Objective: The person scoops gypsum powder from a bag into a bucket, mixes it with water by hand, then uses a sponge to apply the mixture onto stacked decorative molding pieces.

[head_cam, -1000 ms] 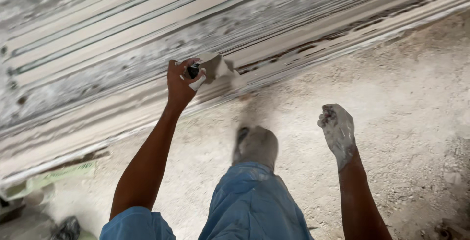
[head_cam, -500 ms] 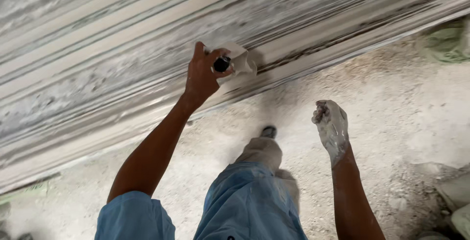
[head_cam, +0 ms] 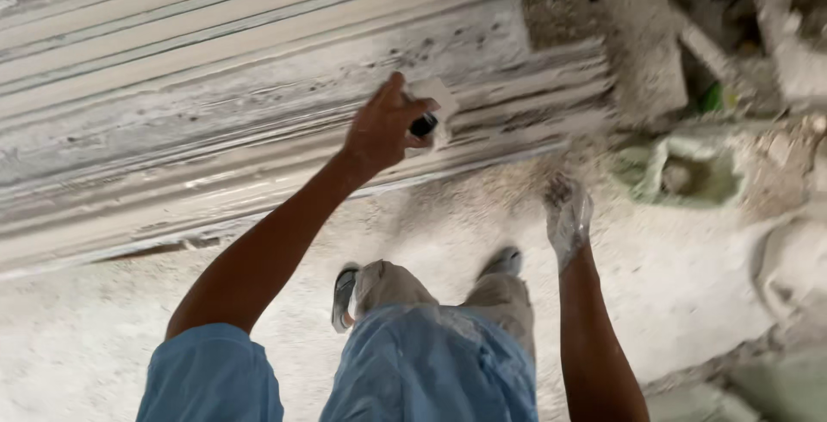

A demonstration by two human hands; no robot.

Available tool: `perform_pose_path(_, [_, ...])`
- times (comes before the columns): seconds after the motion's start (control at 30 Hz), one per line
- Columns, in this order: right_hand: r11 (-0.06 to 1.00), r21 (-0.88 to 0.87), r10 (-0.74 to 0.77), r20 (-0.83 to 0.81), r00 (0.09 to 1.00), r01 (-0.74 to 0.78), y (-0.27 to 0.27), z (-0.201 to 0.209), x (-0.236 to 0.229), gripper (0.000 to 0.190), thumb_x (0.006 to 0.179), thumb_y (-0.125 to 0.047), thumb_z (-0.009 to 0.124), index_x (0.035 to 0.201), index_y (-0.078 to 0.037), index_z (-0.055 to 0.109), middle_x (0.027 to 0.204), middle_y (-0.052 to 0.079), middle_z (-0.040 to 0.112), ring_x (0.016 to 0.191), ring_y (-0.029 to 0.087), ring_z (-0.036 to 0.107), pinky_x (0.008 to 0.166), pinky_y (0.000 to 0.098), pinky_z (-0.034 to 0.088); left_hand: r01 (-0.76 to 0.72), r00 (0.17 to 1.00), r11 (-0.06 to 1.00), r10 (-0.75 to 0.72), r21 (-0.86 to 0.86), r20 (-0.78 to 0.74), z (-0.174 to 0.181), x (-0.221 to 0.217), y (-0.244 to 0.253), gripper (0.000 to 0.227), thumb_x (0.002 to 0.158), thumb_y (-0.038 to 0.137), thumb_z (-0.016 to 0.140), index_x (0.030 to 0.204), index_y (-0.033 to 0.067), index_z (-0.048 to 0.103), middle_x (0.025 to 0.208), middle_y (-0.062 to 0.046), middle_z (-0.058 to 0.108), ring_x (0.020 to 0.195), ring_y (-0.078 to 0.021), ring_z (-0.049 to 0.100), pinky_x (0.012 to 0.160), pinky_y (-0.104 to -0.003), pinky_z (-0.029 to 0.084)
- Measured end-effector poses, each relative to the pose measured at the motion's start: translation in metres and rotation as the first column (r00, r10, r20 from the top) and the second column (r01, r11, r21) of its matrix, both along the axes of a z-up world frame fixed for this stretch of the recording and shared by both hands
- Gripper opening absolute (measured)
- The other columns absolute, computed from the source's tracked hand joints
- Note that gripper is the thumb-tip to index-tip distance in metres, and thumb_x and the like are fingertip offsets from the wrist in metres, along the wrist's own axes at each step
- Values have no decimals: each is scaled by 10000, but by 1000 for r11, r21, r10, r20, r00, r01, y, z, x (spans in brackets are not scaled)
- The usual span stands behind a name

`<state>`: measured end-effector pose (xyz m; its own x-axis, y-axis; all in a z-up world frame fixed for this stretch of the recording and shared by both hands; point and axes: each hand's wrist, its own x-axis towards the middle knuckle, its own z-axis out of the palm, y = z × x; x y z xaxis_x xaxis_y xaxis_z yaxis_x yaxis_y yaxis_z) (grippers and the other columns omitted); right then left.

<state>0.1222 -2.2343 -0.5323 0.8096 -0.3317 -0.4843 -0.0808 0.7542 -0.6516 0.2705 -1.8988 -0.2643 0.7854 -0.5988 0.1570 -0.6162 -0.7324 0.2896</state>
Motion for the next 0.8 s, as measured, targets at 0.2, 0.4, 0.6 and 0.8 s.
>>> perform_pose_path(0.2, [998, 14, 58, 45, 997, -59, -125, -26, 91, 448, 977, -320, 593, 1265, 23, 570, 1170, 132, 678, 1039, 245, 656, 878, 355, 568, 82, 996, 990, -76, -111, 56, -30, 12, -161, 446, 808, 272, 869, 1228, 189, 743, 1268, -173, 540, 1138, -299, 599, 819, -327, 605])
perform_pose_path(0.4, [924, -156, 330, -134, 934, -349, -152, 10, 150, 541, 1076, -351, 564, 1408, 76, 556, 1245, 184, 616, 1135, 292, 599, 989, 410, 566, -123, 990, 982, 131, -143, 54, -43, 4, -280, 411, 877, 128, 767, 1276, 219, 732, 1317, -180, 544, 1174, -285, 608, 750, -269, 621])
perform_pose_path(0.6, [908, 8, 419, 40, 907, -419, -145, 22, 144, 500, 1077, -376, 504, 1415, -8, 536, 1321, 120, 632, 1198, 237, 628, 1089, 382, 538, -535, 827, 844, 511, -45, -235, -32, -24, -301, 424, 876, 260, 801, 1245, 84, 687, 1220, -224, 511, 1044, -311, 602, 634, -338, 628])
perform_pose_path(0.8, [761, 556, 313, 137, 940, -335, -127, -10, 125, 366, 1089, -360, 583, 1097, -1, 652, 1004, 174, 694, 1015, 312, 647, 965, 467, 562, -703, 707, 691, 655, -168, -266, -11, -30, -289, 284, 904, 97, 695, 1187, 93, 719, 1241, -197, 530, 1018, -292, 641, 617, -311, 598])
